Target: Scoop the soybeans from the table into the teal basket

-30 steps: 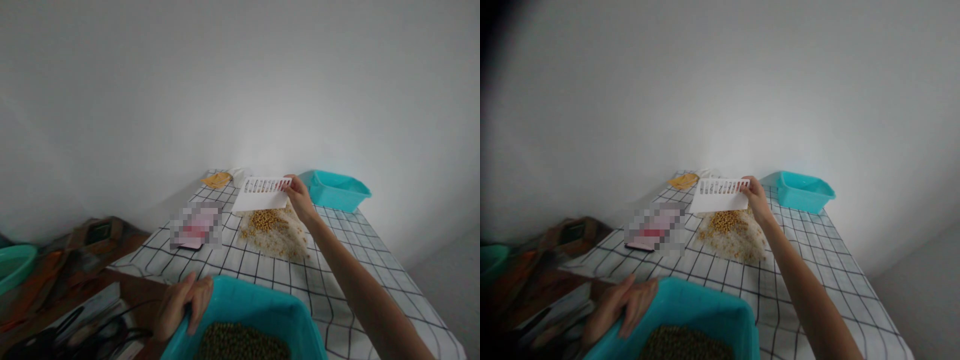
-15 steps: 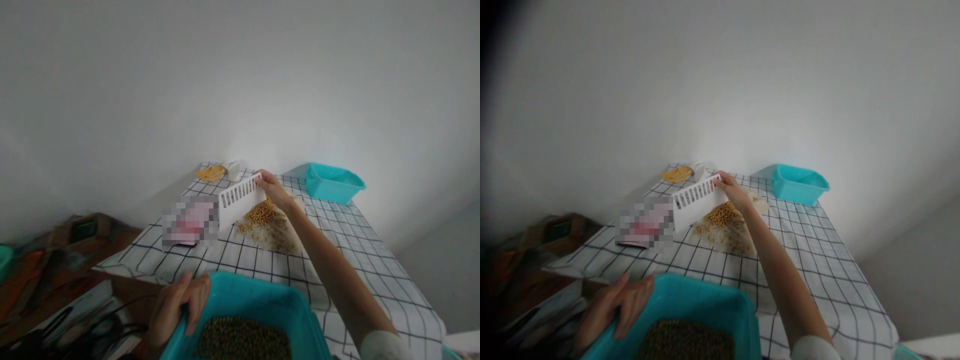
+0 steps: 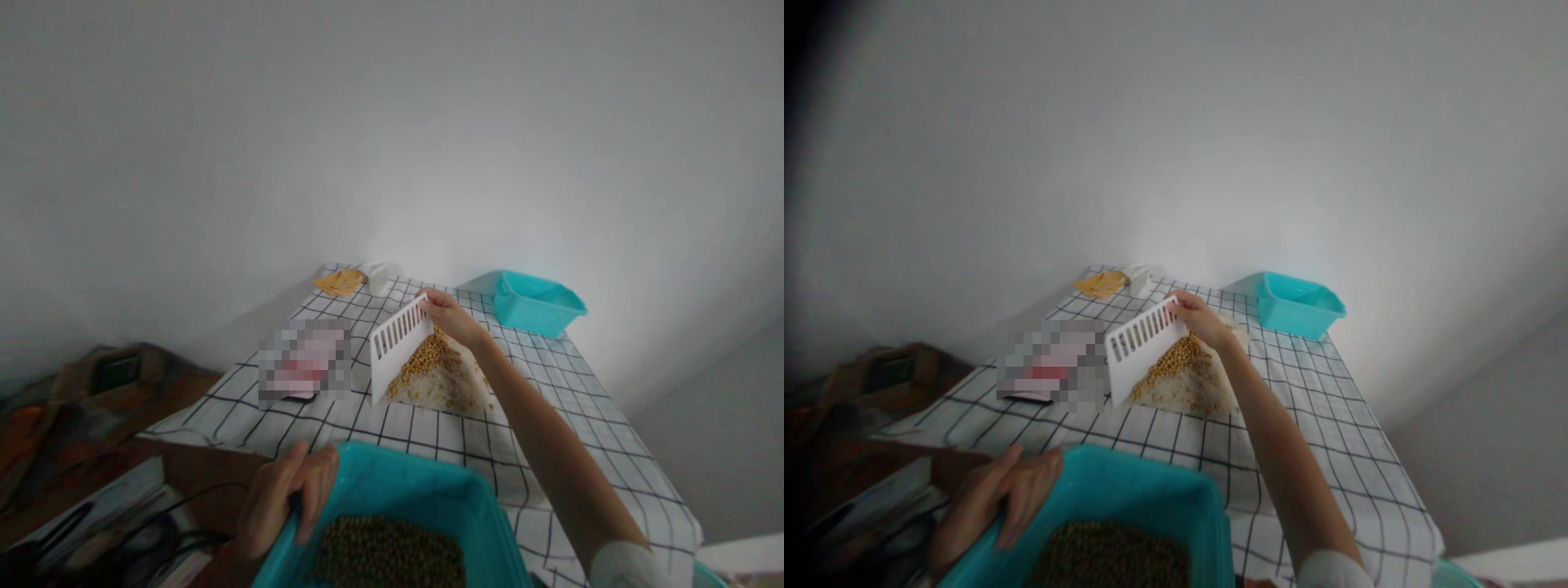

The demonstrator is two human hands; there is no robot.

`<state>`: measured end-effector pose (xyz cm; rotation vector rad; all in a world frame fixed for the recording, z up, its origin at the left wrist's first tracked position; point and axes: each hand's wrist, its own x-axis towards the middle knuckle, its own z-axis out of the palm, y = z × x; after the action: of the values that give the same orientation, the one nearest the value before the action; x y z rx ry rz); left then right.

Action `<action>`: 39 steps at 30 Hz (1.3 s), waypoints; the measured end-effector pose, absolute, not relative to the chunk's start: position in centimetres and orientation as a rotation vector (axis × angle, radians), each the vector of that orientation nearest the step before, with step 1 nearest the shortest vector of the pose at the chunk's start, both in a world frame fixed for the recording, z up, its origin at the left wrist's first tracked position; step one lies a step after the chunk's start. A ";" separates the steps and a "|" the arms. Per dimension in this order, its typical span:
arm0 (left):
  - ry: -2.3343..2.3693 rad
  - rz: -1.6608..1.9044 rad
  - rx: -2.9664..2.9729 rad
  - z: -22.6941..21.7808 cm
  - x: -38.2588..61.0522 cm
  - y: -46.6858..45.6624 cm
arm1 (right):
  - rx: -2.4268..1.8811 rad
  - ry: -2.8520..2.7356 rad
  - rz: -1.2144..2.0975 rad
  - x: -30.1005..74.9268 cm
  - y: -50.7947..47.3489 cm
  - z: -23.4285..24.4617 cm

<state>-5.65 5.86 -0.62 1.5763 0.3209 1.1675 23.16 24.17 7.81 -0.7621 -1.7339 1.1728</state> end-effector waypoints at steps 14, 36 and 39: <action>0.498 1.196 1.362 0.4 -5.0 4.2 | -0.719 -1.709 1.256 22.8 21.5 8.1; 0.556 1.246 1.207 0.9 -5.0 3.7 | -1.062 -1.088 0.507 28.7 15.4 10.4; 0.552 1.265 1.196 0.9 -5.3 3.8 | -1.071 -1.112 0.501 29.2 14.1 9.7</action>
<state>-5.31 3.82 0.86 1.1957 0.5515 1.2652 29.18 14.11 9.72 -1.0713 -1.1116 0.5008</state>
